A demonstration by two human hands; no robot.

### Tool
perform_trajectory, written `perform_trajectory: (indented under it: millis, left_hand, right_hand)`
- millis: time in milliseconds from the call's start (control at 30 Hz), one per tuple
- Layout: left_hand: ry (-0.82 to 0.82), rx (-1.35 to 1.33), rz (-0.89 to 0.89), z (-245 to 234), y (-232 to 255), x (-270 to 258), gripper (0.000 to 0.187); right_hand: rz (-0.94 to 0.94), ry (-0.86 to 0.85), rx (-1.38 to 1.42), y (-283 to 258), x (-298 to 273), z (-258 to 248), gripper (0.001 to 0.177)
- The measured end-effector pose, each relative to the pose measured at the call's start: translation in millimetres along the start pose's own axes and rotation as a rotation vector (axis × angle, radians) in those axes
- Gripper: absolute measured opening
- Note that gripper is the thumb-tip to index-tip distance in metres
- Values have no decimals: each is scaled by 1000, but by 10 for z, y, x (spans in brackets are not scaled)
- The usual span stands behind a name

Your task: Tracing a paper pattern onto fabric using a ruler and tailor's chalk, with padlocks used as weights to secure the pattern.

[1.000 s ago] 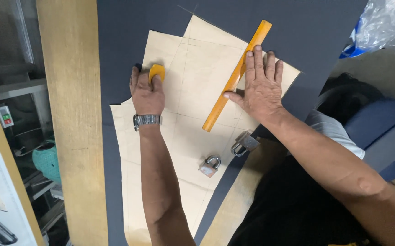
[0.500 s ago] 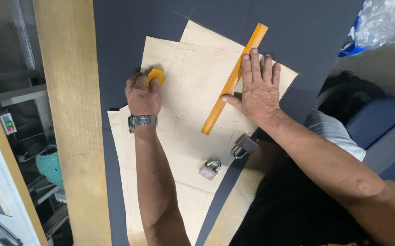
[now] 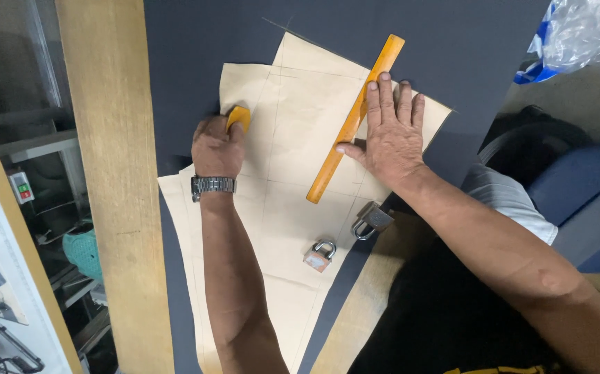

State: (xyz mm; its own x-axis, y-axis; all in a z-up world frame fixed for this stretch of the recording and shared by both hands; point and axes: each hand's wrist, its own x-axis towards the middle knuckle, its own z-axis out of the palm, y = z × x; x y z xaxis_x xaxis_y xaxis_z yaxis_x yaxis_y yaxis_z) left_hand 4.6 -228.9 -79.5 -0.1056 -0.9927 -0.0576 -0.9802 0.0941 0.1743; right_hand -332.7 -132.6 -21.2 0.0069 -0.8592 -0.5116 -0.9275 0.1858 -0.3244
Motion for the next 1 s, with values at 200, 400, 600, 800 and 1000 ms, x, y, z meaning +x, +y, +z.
perform_trajectory:
  millis: [200,400,600,800,1000]
  left_hand:
    - [80,-59,136,-780,429,-225,11]
    - [47,-128,191,-1633,1035,-770,9]
    - [-126,-284,438,-2110,1917,-1272,13]
    - [-95,-220,476,-1484,2336,-1767,16]
    - [-873,-1597,-564,-1416,2258,-1199,15]
  right_hand:
    - [29,-25,-7,-6,12,23,122]
    - [24,-34,18,12,31,74,124]
    - [-31,197,-38,48,64,216,126]
    - [55,85,-67,65,163,288,106]
    - [35,132,-4,180,252,568,89]
